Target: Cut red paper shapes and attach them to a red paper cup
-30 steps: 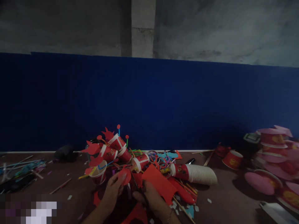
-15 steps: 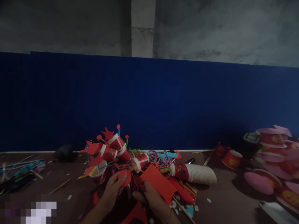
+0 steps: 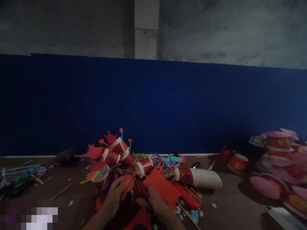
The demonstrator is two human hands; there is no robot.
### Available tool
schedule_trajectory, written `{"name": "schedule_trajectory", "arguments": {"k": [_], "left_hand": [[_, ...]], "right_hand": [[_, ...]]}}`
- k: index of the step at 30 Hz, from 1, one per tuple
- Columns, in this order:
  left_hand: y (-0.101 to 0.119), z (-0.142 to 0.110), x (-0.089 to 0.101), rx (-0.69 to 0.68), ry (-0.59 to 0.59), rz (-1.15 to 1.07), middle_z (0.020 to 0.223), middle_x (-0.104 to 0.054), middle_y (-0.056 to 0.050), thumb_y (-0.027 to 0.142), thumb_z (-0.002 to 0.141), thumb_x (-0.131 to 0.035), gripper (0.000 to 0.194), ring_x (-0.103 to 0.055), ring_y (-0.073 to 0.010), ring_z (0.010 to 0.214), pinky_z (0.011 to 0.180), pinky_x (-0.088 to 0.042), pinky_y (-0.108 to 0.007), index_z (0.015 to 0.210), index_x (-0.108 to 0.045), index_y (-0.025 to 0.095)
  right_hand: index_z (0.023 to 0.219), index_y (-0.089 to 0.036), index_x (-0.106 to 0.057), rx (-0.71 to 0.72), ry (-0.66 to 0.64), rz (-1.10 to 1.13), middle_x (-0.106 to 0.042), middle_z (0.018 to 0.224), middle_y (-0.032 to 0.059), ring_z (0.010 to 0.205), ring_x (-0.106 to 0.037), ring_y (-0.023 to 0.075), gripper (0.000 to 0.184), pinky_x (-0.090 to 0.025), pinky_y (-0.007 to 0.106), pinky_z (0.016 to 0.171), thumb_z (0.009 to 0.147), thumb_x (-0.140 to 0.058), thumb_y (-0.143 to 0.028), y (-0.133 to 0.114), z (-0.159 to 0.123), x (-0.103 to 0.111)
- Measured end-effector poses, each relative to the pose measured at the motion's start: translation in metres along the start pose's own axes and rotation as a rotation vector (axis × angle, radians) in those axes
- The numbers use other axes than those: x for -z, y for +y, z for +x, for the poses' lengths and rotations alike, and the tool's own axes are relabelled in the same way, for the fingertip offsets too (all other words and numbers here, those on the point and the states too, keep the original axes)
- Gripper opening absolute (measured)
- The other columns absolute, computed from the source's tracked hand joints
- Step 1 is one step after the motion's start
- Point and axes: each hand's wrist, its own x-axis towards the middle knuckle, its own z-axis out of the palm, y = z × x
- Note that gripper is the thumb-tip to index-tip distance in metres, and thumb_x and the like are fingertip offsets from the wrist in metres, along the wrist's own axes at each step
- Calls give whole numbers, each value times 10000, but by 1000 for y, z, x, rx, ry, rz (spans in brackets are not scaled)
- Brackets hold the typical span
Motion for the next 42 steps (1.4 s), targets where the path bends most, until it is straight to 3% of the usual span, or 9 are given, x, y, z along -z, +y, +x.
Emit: {"name": "schedule_trajectory", "arguments": {"k": [4,10,15,18,23,27,32,42], "left_hand": [[-5,5,4,0,-15,-31,452,-470,63,449,538,-761,401,-264,-5,348,369,-147,-150,725,-599,134],[-11,5,7,73,-56,-37,480,-544,39,413,484,-795,423,-371,-38,358,364,-224,-160,756,-635,131],[-15,6,3,15,-147,45,604,-645,-31,439,440,-823,448,-528,-110,516,503,-410,-213,709,-676,112],[-15,5,0,24,-187,64,663,-667,-52,480,433,-818,530,-568,-140,570,540,-436,-230,796,-689,116],[-8,-2,-7,-5,-218,7,727,-673,-66,470,497,-799,557,-543,-120,520,442,-387,-200,903,-671,111],[1,-6,-9,17,-155,-62,595,-613,5,454,540,-780,533,-450,-66,432,426,-350,-179,949,-656,136],[4,-7,-6,2,-87,-11,398,-346,109,463,535,-768,511,-206,-12,355,365,-137,-146,909,-660,131],[-2,-2,-5,-15,-79,11,433,-319,112,440,574,-731,433,-197,-18,383,373,-143,-142,876,-642,143]], "right_hand": [[1044,-193,-559,3,-62,79,-557,590,-52,369,-355,43,503,-271,162,355,623,-705,-427,2,2,3],[1227,-173,-405,87,178,310,-534,487,-64,371,-431,86,717,-269,174,358,645,-691,-480,3,11,2],[1061,-205,-548,194,216,459,-596,642,-34,512,-512,100,593,-382,192,462,545,-802,-350,-3,13,-12],[1006,-201,-584,262,199,488,-620,707,-8,544,-526,111,564,-406,205,486,511,-824,-326,-4,15,-17],[982,-192,-585,283,356,505,-581,634,-41,454,-465,68,578,-363,173,422,481,-835,-336,-1,19,-13],[918,-158,-587,211,239,368,-568,523,-37,396,-476,82,497,-325,167,355,560,-764,-452,4,20,-12],[833,-144,-572,156,86,194,-571,490,-35,343,-464,81,472,-316,162,301,594,-695,-532,9,18,-16],[719,-155,-558,255,57,144,-585,539,-21,416,-503,84,373,-378,181,400,665,-654,-512,17,21,-15]]}}
